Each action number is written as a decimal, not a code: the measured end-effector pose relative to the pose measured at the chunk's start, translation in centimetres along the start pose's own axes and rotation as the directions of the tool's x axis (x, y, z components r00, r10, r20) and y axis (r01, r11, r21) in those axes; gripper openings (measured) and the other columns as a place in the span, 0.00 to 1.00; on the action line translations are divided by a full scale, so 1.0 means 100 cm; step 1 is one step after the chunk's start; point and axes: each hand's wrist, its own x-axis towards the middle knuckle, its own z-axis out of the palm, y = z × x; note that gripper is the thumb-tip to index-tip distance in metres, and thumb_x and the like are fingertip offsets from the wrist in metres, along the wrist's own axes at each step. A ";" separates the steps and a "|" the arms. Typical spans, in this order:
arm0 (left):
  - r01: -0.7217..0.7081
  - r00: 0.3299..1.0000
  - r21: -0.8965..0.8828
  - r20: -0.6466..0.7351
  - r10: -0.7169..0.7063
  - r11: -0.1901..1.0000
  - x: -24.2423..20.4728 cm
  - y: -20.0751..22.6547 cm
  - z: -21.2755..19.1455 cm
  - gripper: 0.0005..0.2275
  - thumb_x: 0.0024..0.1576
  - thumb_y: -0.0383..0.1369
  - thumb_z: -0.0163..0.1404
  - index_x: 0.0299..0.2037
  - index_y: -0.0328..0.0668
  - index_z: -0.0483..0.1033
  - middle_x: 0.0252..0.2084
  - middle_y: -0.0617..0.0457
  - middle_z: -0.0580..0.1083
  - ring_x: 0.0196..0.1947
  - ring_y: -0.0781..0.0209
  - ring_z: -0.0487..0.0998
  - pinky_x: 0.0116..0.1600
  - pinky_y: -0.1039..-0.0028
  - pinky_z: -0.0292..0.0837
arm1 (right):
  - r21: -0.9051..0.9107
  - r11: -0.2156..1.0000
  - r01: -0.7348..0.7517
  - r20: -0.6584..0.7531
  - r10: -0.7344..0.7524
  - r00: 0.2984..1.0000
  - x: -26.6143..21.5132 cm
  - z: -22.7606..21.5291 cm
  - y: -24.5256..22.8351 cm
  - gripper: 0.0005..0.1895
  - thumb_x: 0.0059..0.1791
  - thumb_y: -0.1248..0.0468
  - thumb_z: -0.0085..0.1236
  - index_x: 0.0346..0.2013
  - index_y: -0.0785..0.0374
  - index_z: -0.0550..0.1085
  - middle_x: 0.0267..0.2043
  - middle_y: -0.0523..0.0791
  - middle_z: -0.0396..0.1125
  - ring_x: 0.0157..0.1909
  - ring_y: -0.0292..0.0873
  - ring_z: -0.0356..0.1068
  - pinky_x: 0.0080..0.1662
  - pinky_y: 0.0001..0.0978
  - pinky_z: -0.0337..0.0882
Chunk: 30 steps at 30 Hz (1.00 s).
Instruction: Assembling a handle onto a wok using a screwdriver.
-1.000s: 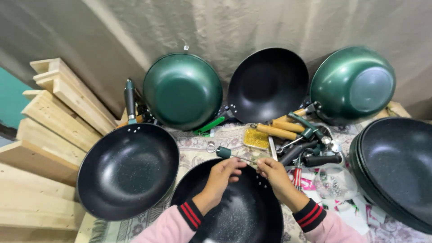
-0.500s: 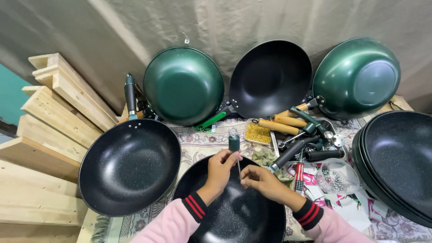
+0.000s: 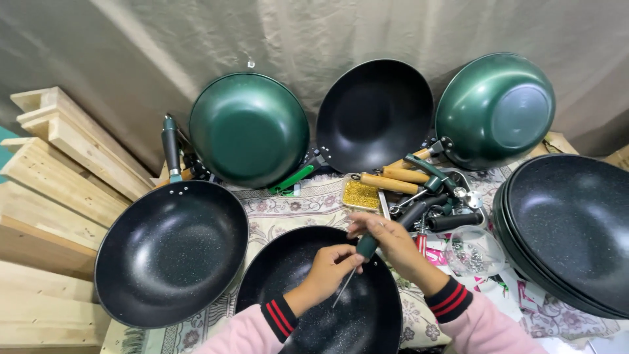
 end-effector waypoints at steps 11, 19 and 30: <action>0.198 0.936 -0.263 -0.236 -0.262 0.944 0.006 -0.007 0.033 0.14 0.61 0.34 0.53 0.24 0.38 0.78 0.18 0.54 0.71 0.21 0.67 0.68 0.32 0.77 0.62 | 0.388 0.921 -0.042 -0.407 0.212 0.888 -0.011 0.037 0.014 0.20 0.57 0.57 0.43 0.54 0.71 0.73 0.40 0.57 0.73 0.36 0.48 0.73 0.24 0.30 0.66; 0.066 0.968 0.011 -0.244 -0.062 0.998 0.040 -0.033 0.065 0.12 0.57 0.36 0.56 0.21 0.47 0.76 0.19 0.59 0.76 0.23 0.73 0.71 0.33 0.76 0.66 | 0.550 0.835 0.029 -0.437 0.258 0.862 0.015 -0.020 0.024 0.23 0.59 0.49 0.43 0.47 0.69 0.69 0.27 0.49 0.67 0.29 0.46 0.71 0.27 0.33 0.72; -0.278 0.930 0.904 0.169 0.326 0.324 0.061 -0.049 0.034 0.31 0.64 0.60 0.39 0.51 0.34 0.76 0.44 0.39 0.78 0.52 0.45 0.77 0.68 0.47 0.52 | 0.396 0.784 0.479 -0.821 0.068 0.567 0.048 -0.207 0.034 0.23 0.60 0.46 0.37 0.36 0.60 0.71 0.27 0.46 0.66 0.28 0.44 0.74 0.50 0.49 0.84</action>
